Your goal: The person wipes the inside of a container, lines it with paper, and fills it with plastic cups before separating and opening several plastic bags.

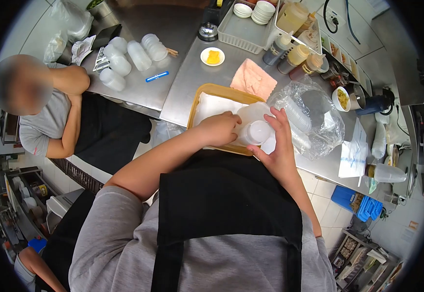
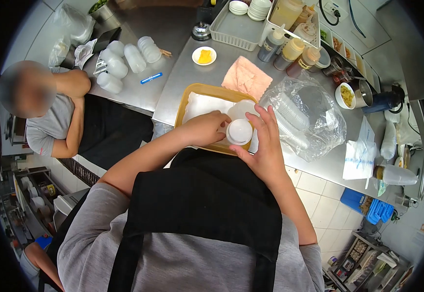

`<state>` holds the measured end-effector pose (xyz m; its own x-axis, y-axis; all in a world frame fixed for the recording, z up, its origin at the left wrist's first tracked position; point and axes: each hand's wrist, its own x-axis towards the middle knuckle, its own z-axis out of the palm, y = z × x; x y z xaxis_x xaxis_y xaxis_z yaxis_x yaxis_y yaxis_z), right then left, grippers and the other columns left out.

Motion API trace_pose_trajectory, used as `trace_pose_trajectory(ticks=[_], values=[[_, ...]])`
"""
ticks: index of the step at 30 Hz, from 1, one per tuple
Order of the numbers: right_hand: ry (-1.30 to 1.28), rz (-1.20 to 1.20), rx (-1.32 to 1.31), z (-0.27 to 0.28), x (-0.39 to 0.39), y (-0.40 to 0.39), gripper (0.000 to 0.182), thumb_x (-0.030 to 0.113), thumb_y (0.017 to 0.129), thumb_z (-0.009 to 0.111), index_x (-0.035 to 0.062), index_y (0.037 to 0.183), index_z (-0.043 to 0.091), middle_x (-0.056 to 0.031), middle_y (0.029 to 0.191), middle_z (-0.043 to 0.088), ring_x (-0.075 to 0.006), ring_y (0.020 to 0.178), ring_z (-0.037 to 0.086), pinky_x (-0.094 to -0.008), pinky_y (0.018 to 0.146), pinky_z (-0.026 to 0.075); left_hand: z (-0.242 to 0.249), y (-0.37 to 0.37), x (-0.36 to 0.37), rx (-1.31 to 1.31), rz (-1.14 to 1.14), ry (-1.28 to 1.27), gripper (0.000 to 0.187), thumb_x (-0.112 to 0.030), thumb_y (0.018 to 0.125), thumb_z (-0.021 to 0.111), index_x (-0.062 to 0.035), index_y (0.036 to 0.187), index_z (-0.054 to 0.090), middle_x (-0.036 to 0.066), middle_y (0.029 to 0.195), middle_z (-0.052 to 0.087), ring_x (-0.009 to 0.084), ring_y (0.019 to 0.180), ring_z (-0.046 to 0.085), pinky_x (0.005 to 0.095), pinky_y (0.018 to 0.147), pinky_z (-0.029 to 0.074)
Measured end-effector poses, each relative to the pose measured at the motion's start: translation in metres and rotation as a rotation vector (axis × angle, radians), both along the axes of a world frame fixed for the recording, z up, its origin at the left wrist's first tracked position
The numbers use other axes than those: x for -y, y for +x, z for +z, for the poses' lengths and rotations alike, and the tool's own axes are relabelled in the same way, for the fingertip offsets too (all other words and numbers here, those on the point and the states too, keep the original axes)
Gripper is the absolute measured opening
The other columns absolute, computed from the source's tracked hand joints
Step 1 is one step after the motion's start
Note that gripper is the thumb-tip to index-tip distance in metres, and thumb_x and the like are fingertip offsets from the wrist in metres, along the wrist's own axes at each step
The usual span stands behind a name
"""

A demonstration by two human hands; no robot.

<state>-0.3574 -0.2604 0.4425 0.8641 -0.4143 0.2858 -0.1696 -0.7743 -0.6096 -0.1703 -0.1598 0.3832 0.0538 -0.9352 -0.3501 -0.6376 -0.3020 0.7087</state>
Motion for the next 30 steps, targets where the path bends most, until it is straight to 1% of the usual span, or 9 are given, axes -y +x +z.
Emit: trace_pose_trajectory(ticks=[4,10,17,20,23,25,26,28,30], values=[[-0.081,-0.046,0.018,0.008,-0.004,0.0,0.074,0.02,0.065,0.087,0.0091,0.129,0.051,-0.0144,0.134,0.046,-0.0397,0.126,0.043,-0.0482,0.103,0.04,0.026,-0.004,-0.008,0.038,0.05,-0.14,0.056,-0.018,0.075,0.076,-0.0063,0.122,0.049,0.015,0.113,0.055,0.0328,0.107,0.058,0.0395,0.091,0.047],[0.073,-0.088,-0.017,0.003,-0.01,0.003,0.076,0.014,0.063,0.088,0.0079,0.128,0.05,-0.0162,0.12,0.049,-0.036,0.113,0.052,-0.0425,0.093,0.048,0.027,-0.016,-0.013,-0.11,0.086,-0.413,0.06,-0.021,0.071,0.081,-0.0033,0.118,0.048,0.015,0.113,0.054,0.0307,0.106,0.059,0.0393,0.093,0.047],[-0.023,-0.04,0.017,0.004,-0.007,0.002,0.078,0.013,0.062,0.088,0.0076,0.129,0.047,-0.017,0.121,0.048,-0.0336,0.105,0.057,-0.0406,0.088,0.05,0.015,-0.017,-0.014,-0.183,0.13,-0.409,0.063,-0.021,0.069,0.085,-0.0019,0.115,0.047,0.015,0.113,0.053,0.0286,0.104,0.059,0.0382,0.09,0.049],[0.138,-0.056,0.062,0.02,0.001,-0.006,0.07,0.011,0.069,0.084,0.0069,0.128,0.047,-0.0156,0.122,0.049,-0.0296,0.1,0.057,-0.039,0.085,0.05,0.04,-0.001,-0.02,-0.1,0.097,-0.458,0.062,-0.021,0.07,0.085,-0.0035,0.116,0.047,0.014,0.114,0.053,0.0272,0.103,0.058,0.0357,0.087,0.05],[0.061,-0.266,0.116,0.018,0.032,-0.027,0.046,0.002,0.084,0.066,0.0047,0.127,0.048,-0.0139,0.121,0.053,-0.026,0.096,0.057,-0.0366,0.082,0.048,0.07,0.024,-0.008,-0.116,0.062,-0.358,0.055,-0.019,0.076,0.081,-0.0056,0.118,0.048,0.013,0.116,0.053,0.026,0.103,0.057,0.0333,0.085,0.05],[-0.157,-0.338,0.025,0.016,0.055,-0.039,0.034,0.0,0.083,0.063,0.0037,0.117,0.056,-0.016,0.116,0.057,-0.03,0.097,0.059,-0.0376,0.082,0.048,0.08,0.041,0.017,-0.125,0.137,-0.555,0.039,-0.019,0.084,0.073,-0.0059,0.115,0.054,0.011,0.112,0.055,0.0241,0.098,0.06,0.0325,0.082,0.05],[-0.291,-0.355,-0.028,0.007,0.067,-0.046,0.031,0.0,0.082,0.064,0.0036,0.113,0.059,-0.0156,0.114,0.059,-0.0311,0.097,0.06,-0.0384,0.082,0.048,0.092,0.044,0.035,-0.127,0.125,-0.555,0.039,-0.019,0.084,0.073,-0.0059,0.115,0.054,0.011,0.112,0.055,0.0241,0.098,0.06,0.0325,0.082,0.05],[-0.314,-0.351,-0.139,-0.005,0.079,-0.055,0.028,0.002,0.081,0.065,0.0038,0.109,0.061,-0.014,0.113,0.06,-0.0312,0.098,0.06,-0.0397,0.082,0.048,0.119,0.035,0.082,-0.065,-0.065,-0.75,0.018,-0.015,0.09,0.064,-0.004,0.104,0.062,0.009,0.102,0.06,0.0226,0.088,0.062,0.0315,0.078,0.05],[-0.339,-0.341,-0.245,-0.009,0.084,-0.056,0.025,0.003,0.08,0.067,0.004,0.105,0.064,-0.0123,0.111,0.062,-0.0314,0.098,0.06,-0.0409,0.082,0.047,0.126,0.011,0.131,-0.113,-0.346,-0.808,0.013,-0.015,0.089,0.063,-0.0039,0.094,0.067,0.009,0.092,0.064,0.0244,0.08,0.063,0.0331,0.074,0.05]])
